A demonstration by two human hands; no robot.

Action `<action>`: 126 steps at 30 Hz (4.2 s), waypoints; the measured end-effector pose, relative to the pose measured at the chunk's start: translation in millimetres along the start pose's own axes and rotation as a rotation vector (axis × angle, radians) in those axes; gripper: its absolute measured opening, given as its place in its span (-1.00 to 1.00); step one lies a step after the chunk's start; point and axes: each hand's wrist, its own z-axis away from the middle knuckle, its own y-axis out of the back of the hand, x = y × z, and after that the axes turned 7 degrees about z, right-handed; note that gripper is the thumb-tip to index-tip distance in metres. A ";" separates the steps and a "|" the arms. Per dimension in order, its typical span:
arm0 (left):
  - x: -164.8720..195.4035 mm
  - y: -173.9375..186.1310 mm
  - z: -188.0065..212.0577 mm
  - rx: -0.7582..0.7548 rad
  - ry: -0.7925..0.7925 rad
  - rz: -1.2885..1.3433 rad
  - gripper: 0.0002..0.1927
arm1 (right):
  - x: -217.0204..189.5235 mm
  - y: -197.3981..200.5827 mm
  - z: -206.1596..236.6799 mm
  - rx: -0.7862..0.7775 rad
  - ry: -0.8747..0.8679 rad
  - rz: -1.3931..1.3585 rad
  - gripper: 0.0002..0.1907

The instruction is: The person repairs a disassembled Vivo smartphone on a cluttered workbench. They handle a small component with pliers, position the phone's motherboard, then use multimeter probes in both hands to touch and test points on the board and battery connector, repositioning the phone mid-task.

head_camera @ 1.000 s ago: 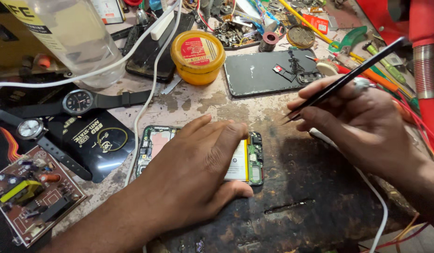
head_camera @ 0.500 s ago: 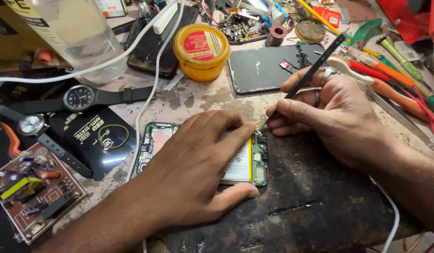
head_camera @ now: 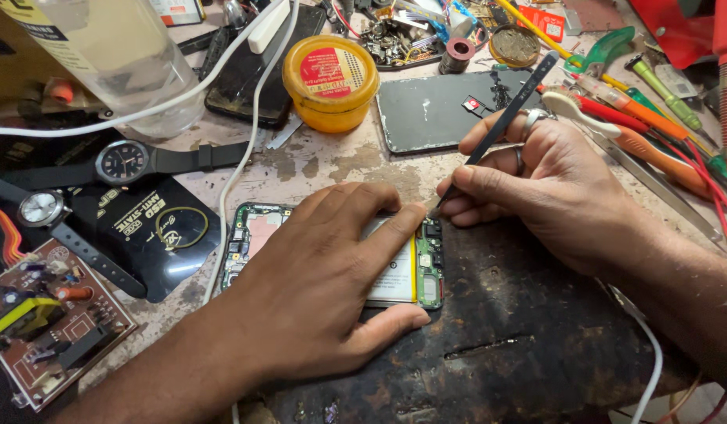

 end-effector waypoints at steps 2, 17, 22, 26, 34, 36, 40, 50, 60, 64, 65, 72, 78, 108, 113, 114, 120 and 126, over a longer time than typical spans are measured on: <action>0.2 0.1 1.3 0.001 0.003 0.003 -0.14 | -0.1 -0.3 0.3 0.005 -0.003 0.005 -0.76; 0.7 -2.8 1.9 -0.003 -0.042 -0.068 -0.10 | -3.3 -1.7 -0.1 -0.006 0.013 0.069 -0.79; 0.2 -3.4 2.0 0.004 -0.044 -0.060 -0.11 | -2.7 -2.1 -0.1 -0.014 0.021 0.053 -0.79; 0.5 -3.4 2.4 0.006 -0.045 -0.052 -0.12 | -1.8 -2.0 -0.8 -0.008 0.017 0.058 -0.78; -0.3 -3.5 2.1 0.007 -0.050 -0.054 -0.12 | -1.0 -1.3 -0.8 -0.014 0.025 0.058 -0.78; -0.6 -3.5 2.1 0.012 -0.053 -0.054 -0.13 | -0.7 -0.7 -0.9 -0.007 0.022 0.055 -0.77; -1.0 -3.7 2.4 0.015 -0.056 -0.053 -0.13 | 0.5 -0.6 -0.4 -0.007 0.024 0.034 -0.78; -1.3 -4.8 3.0 0.028 -0.068 -0.062 -0.09 | 0.2 -2.3 2.0 0.002 0.059 0.046 -0.78; -1.7 -5.2 2.8 0.028 -0.075 -0.066 -0.09 | 2.0 -0.5 -0.3 -0.011 0.047 0.028 -0.77; -1.8 -5.1 2.5 0.030 -0.076 -0.063 -0.09 | 1.5 -1.2 -0.8 -0.011 0.043 0.026 -0.77; -1.6 -4.9 2.8 0.034 -0.078 -0.061 -0.09 | 1.1 -1.4 -0.6 0.000 0.034 0.038 -0.76; -0.7 -4.8 2.6 0.042 -0.075 -0.048 -0.10 | -1.8 -3.8 0.4 0.010 0.042 0.083 -0.77; -0.2 -3.1 2.6 0.042 -0.069 -0.036 -0.11 | -2.6 -4.2 0.6 0.015 0.045 0.083 -0.77; -3.1 1.0 -1.7 0.041 -0.083 -0.095 -0.19 | 10.8 -3.0 14.4 -0.021 0.301 0.102 -0.77; -4.0 1.3 -3.2 0.040 -0.092 -0.115 -0.20 | 15.5 -4.3 17.1 0.006 0.315 0.144 -0.74; -3.8 0.9 -3.4 0.039 -0.092 -0.116 -0.19 | 15.9 -4.5 17.4 0.007 0.317 0.155 -0.74; -4.2 1.1 -3.4 0.046 -0.099 -0.120 -0.17 | 15.7 -6.2 18.4 0.013 0.334 0.142 -0.73; -4.6 0.3 -2.6 0.039 -0.097 -0.112 -0.17 | 16.1 -5.7 19.2 0.017 0.334 0.142 -0.74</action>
